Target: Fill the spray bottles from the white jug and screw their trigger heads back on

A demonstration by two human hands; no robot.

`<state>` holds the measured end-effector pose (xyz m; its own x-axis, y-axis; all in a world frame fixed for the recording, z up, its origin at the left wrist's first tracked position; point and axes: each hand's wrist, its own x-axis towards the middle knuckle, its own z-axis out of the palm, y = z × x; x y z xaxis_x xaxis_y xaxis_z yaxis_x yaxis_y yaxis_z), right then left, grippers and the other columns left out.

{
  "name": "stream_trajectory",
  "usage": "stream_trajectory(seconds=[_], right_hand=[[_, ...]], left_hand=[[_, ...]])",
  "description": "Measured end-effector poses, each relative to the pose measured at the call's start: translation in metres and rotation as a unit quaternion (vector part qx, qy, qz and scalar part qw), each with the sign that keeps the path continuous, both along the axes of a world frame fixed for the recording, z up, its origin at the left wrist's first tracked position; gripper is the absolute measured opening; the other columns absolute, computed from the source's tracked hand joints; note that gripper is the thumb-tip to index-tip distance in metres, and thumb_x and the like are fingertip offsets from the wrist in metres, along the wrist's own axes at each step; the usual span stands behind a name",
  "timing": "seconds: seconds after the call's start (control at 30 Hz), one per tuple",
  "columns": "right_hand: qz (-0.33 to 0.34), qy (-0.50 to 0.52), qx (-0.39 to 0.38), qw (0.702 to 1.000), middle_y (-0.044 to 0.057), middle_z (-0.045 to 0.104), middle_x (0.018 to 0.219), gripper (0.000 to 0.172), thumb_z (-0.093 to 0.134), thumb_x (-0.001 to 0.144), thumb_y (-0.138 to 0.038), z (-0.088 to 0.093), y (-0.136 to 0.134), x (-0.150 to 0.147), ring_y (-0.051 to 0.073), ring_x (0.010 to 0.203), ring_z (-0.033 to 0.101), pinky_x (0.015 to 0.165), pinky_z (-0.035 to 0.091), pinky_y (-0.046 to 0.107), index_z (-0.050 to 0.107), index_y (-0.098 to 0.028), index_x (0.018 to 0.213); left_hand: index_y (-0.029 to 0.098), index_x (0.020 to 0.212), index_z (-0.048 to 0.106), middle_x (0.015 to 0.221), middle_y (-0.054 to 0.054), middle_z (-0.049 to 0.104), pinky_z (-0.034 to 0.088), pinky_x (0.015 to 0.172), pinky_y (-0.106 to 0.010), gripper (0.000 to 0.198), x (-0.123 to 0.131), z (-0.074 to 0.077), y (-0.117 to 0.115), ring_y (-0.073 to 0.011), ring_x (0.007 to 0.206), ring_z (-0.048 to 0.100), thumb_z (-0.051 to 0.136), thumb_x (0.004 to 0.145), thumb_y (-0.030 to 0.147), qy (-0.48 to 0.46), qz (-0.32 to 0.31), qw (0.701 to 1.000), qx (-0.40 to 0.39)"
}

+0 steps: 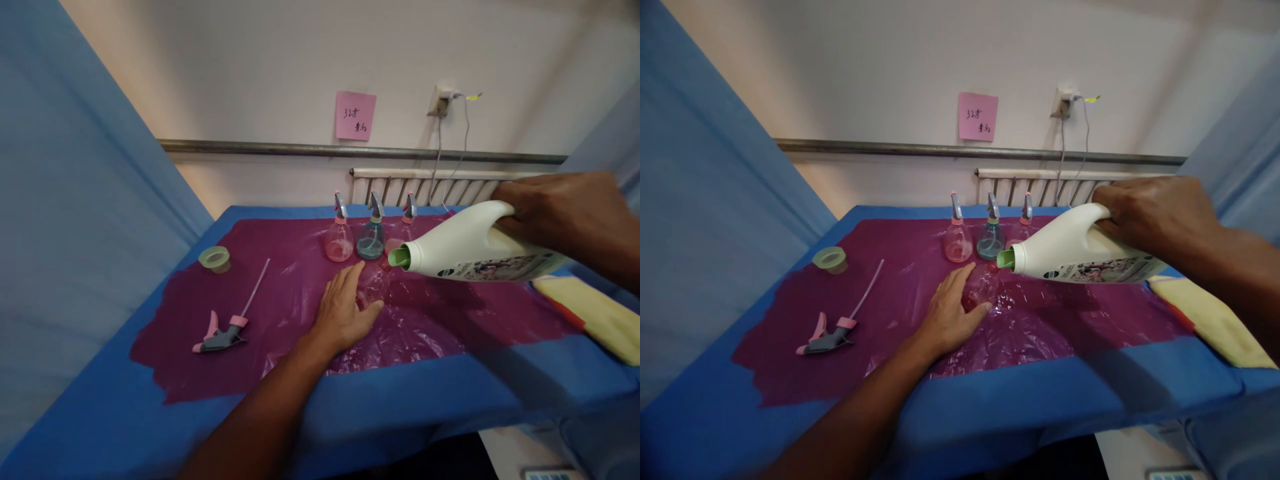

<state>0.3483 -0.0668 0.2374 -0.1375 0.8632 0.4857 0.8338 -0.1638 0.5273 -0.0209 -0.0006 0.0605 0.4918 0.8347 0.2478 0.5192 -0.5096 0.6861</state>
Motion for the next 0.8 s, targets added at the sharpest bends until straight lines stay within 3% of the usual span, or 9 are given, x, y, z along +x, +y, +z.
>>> stream_trajectory(seconds=[0.27, 0.8], right_hand=[[-0.001, 0.009, -0.017, 1.000, 0.009, 0.081, 0.092, 0.027, 0.048, 0.092, -0.048, 0.007, 0.000, -0.006, 0.029, 0.077, 0.072, 0.055, 0.027, 0.034, 0.067, -0.028, 0.092], [0.022, 0.043, -0.027, 0.998, 0.007, 0.078, 0.091, 0.025, 0.051, 0.090, -0.050, 0.020, 0.000, -0.007, 0.027, 0.077, 0.066, 0.060, 0.021, 0.036, 0.066, -0.029, 0.092]], left_hand=[[0.028, 0.178, 0.048, 0.179, -0.014, 0.060, 0.042, 0.144, -0.067, 0.087, -0.001, 0.000, -0.001, -0.0401, 0.168, 0.057, 0.084, 0.099, 0.036, -0.008, -0.008, 1.000, 0.004], [0.027, 0.179, 0.047, 0.182, -0.015, 0.057, 0.041, 0.145, -0.066, 0.088, 0.000, 0.000, -0.001, -0.0403, 0.170, 0.054, 0.084, 0.099, 0.036, 0.003, -0.016, 1.000, 0.003]])
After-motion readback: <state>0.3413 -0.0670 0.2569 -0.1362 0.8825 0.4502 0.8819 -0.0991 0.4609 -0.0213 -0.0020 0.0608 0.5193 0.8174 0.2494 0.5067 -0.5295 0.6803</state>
